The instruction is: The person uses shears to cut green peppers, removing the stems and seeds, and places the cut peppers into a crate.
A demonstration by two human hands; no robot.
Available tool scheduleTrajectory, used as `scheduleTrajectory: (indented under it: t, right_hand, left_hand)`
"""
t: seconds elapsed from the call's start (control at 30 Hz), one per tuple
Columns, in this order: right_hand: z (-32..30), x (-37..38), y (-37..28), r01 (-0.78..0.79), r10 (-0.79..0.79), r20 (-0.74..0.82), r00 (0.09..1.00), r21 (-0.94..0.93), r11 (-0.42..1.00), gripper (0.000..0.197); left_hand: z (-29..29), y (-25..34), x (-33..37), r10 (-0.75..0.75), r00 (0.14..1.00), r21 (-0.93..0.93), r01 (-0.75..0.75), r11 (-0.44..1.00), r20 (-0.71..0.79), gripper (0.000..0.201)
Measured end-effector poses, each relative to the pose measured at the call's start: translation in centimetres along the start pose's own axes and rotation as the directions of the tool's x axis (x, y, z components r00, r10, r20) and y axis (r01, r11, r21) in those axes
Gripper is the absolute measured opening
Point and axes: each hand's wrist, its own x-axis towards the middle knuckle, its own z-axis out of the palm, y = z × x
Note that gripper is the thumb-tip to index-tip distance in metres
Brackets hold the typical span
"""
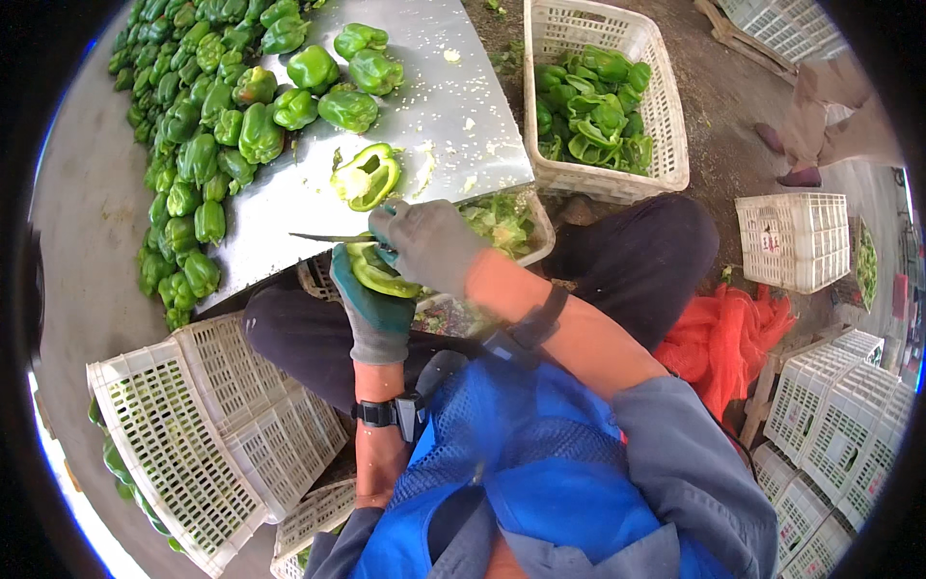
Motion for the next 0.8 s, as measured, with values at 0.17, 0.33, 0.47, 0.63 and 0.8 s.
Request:
scheduleTrajectory:
  t: [0.17,0.33,0.47,0.63,0.8]
  right_hand:
    - [0.0,2.5,0.9,-0.43,0.523,0.107,0.846,0.716,0.549,0.03]
    - [-2.5,5.9,1.5,-0.42,0.533,-0.012,0.846,0.6,0.681,0.051]
    - [1.4,9.9,-0.8,-0.335,0.379,-0.114,0.918,0.286,0.898,0.059]
    - [4.8,10.2,0.2,-0.333,0.328,0.055,0.943,0.139,0.933,0.077]
    - [-0.4,6.4,2.1,-0.451,0.46,0.16,0.874,0.623,0.639,0.062]
  left_hand:
    - [-0.3,-0.1,0.4,0.074,0.997,0.003,-0.075,0.997,0.025,0.055]
    - [-1.7,2.4,5.4,-0.085,0.991,-0.152,0.069,0.986,-0.101,0.044]
    - [-4.9,-1.2,10.6,0.09,0.987,0.833,0.059,0.551,-0.13,0.065]
    - [-5.1,-4.2,11.1,-0.003,0.988,0.903,0.143,0.404,-0.155,0.063]
    - [-11.5,-7.7,9.6,0.016,0.976,0.401,0.073,0.913,-0.215,0.06]
